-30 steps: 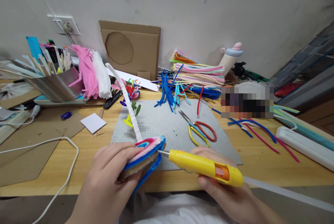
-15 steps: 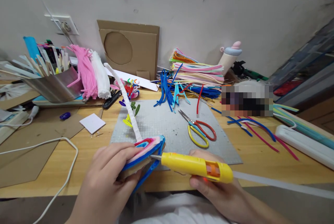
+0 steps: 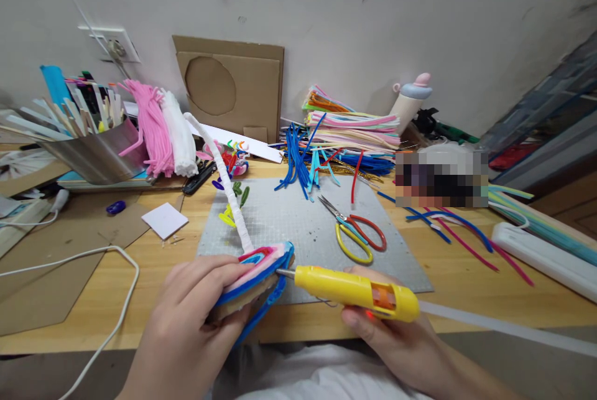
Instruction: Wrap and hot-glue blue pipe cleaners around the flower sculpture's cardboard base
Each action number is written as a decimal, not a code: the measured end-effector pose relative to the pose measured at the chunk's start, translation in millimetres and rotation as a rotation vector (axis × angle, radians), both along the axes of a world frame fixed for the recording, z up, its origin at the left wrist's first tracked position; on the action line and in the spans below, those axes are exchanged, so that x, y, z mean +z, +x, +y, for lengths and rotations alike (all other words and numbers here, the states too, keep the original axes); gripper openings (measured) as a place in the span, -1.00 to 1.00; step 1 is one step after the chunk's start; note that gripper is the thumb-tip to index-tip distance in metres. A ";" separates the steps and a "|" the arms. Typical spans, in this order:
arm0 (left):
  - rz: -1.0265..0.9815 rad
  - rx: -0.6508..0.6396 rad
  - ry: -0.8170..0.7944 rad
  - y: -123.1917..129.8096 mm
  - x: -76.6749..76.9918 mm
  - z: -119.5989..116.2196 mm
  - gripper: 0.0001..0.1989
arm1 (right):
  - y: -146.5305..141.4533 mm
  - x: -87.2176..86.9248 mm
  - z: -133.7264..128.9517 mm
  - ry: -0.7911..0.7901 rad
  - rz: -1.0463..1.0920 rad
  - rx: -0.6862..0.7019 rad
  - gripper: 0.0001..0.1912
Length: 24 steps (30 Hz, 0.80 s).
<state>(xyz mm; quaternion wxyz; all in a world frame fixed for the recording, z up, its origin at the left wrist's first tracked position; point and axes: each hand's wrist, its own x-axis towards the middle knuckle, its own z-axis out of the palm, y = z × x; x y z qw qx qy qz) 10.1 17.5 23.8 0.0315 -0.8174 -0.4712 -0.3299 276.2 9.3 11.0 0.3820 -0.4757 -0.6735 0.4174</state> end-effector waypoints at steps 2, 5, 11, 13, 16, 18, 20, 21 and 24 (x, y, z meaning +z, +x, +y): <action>0.004 0.005 0.003 -0.1 -0.2 0.1 -0.77 | 0.2 -1.3 -0.2 0.016 0.005 -0.012 -0.63; 0.008 0.014 0.006 -0.4 -0.6 -0.2 -0.76 | 1.9 -3.0 -0.8 0.074 -0.046 -0.052 -0.65; 0.005 0.005 0.006 0.2 -0.3 -0.9 -0.75 | 11.5 15.8 3.0 0.071 -0.141 0.001 -0.64; 0.008 -0.003 0.007 0.7 -0.3 -1.1 -0.74 | 15.4 28.9 6.8 0.103 -0.253 0.063 -0.66; 0.012 -0.014 0.004 1.4 -0.4 -1.5 -0.74 | 20.2 43.7 10.9 0.111 -0.379 0.128 -0.64; 0.015 -0.012 -0.006 1.6 -0.5 -1.6 -0.74 | 23.6 44.5 10.0 0.103 -0.370 0.123 -0.65; 0.013 -0.009 -0.005 1.2 -0.4 -1.3 -0.74 | 27.6 37.0 6.0 0.101 -0.268 0.024 -0.71; 0.010 -0.005 -0.002 0.7 -0.3 -1.2 -0.75 | 29.8 30.9 3.5 0.084 -0.182 -0.061 -0.73; 0.015 -0.007 0.019 -1.5 0.1 -1.0 -0.75 | 36.1 9.6 -1.8 -0.057 0.088 -0.246 -0.67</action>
